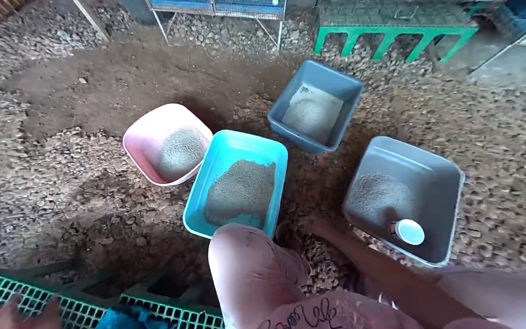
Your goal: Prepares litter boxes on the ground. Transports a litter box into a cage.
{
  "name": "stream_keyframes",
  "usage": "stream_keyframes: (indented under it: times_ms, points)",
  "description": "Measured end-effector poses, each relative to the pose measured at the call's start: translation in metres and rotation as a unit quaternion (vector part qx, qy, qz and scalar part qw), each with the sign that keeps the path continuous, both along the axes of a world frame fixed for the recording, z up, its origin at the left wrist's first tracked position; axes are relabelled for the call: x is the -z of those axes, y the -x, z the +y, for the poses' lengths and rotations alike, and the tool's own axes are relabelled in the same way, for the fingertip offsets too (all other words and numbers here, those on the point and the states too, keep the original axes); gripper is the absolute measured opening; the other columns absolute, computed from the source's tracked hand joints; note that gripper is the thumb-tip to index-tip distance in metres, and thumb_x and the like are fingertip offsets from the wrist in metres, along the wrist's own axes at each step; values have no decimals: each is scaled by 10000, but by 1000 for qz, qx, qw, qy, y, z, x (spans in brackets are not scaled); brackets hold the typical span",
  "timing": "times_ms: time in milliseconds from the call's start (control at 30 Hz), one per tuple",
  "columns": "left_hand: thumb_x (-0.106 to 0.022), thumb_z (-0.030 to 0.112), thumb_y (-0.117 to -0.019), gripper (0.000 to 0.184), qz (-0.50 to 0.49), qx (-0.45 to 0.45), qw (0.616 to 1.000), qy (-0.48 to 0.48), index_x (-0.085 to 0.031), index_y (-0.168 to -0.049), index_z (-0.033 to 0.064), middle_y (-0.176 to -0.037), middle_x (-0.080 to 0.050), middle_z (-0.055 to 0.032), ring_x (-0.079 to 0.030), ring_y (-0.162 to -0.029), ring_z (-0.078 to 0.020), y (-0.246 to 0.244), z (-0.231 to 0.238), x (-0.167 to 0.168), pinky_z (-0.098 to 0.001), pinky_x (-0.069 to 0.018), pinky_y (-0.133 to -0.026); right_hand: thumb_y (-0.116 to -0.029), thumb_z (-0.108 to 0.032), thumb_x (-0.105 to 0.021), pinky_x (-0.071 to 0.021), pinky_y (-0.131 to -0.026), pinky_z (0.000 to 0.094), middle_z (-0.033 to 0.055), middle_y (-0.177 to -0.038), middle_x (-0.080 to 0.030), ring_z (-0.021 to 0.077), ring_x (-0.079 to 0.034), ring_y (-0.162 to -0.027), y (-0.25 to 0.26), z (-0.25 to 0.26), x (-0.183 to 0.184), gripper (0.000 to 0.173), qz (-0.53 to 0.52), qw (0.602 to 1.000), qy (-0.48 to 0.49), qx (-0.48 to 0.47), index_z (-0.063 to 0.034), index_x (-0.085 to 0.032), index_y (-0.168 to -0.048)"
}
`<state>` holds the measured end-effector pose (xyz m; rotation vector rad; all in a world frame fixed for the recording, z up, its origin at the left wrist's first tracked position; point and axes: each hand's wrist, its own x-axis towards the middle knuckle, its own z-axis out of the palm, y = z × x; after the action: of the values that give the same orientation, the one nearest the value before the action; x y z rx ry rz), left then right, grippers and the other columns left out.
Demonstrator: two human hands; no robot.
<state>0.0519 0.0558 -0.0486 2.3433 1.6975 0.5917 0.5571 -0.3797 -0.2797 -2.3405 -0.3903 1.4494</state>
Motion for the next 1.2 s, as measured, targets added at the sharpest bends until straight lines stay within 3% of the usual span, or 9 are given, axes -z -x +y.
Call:
stream_keyframes:
  times_ms: [67, 200, 300, 433, 567, 733, 900, 1033, 1200]
  points:
    - [-730, 173, -926, 650, 21, 96, 988, 118, -470, -1491, -13, -1539, -384, -343, -369, -1446, -482, -83, 30, 38, -598, -317, -1184, -1041, -305, -608, -429, -1128, 553, 257, -1418, -578, 392, -564, -1324, 17, 21, 3, 536, 28, 999, -44, 14, -21, -496, -1482]
    - [-681, 220, -996, 788, 102, 104, 939, 313, -231, -1612, 21, -1574, -336, -340, -360, -1448, -507, -215, 46, 119, -641, -310, -1168, -1011, -293, -668, -513, -1019, 550, 282, -1428, -552, 420, -621, -1222, 40, 53, 7, 767, 138, 980, -83, 116, -36, -260, -1608]
    - [-630, 291, -1029, 640, 141, 111, 920, 348, -388, -1541, -8, -1484, -473, -329, -450, -1395, -488, -264, 57, 180, -633, -344, -1148, -970, -283, -725, -456, -1079, 576, 311, -1555, -399, 459, -520, -1338, 40, 76, 16, 985, 188, 964, -98, 159, -73, -45, -1650]
    - [-596, 375, -1038, 589, 177, 77, 913, 359, -486, -1476, -3, -1437, -527, -313, -474, -1380, -464, -323, 52, 214, -624, -347, -1146, -974, -98, -681, -492, -1033, 584, 302, -1542, -404, 441, -524, -1328, 14, 110, 24, 799, 189, 917, -175, 304, -55, -209, -1617]
    - [-598, 371, -1035, 426, 132, 58, 951, 274, -680, -1258, 17, -1228, -669, -280, -610, -1200, -467, -312, 36, 209, -677, -434, -1014, -919, -81, -704, -495, -1029, 578, 304, -1355, -576, 427, -603, -1237, -22, 122, -5, 684, 31, 983, -104, 147, 27, -371, -1506]
    - [-584, 328, -1050, 448, -23, 2, 945, 325, -641, -1279, -53, -1242, -639, -316, -596, -1200, -455, -310, -18, 221, -634, -424, -1035, -943, -71, -685, -492, -1036, 570, 304, -1357, -575, 427, -602, -1233, -62, 89, -46, 650, -39, 986, -144, 78, 30, -381, -1508]
    - [-626, 297, -1032, 402, -70, -16, 930, 360, -679, -1168, -77, -1123, -673, -313, -636, -1084, -442, -331, -105, 243, -619, -451, -978, -940, -46, -657, -469, -1066, 567, 293, -1360, -585, 413, -595, -1257, -119, 36, -41, 607, -90, 989, -111, 43, 25, -409, -1490]
    - [-635, 333, -1025, 443, -46, -67, 933, 352, -678, -1207, -68, -1185, -662, -325, -613, -1158, -474, -275, -90, 258, -644, -427, -1016, -972, -80, -622, -453, -1087, 565, 269, -1389, -582, 401, -578, -1289, -86, 78, -39, 585, -70, 991, -112, 11, -11, -418, -1515]
    - [-659, 317, -1011, 413, -58, -91, 946, 307, -689, -1141, -74, -1133, -674, -307, -629, -1107, -435, -279, -58, 245, -619, -443, -983, -988, -42, -601, -406, -1143, 531, 287, -1475, -509, 399, -520, -1363, -83, 109, 12, 599, -17, 992, -120, 37, 16, -386, -1544]
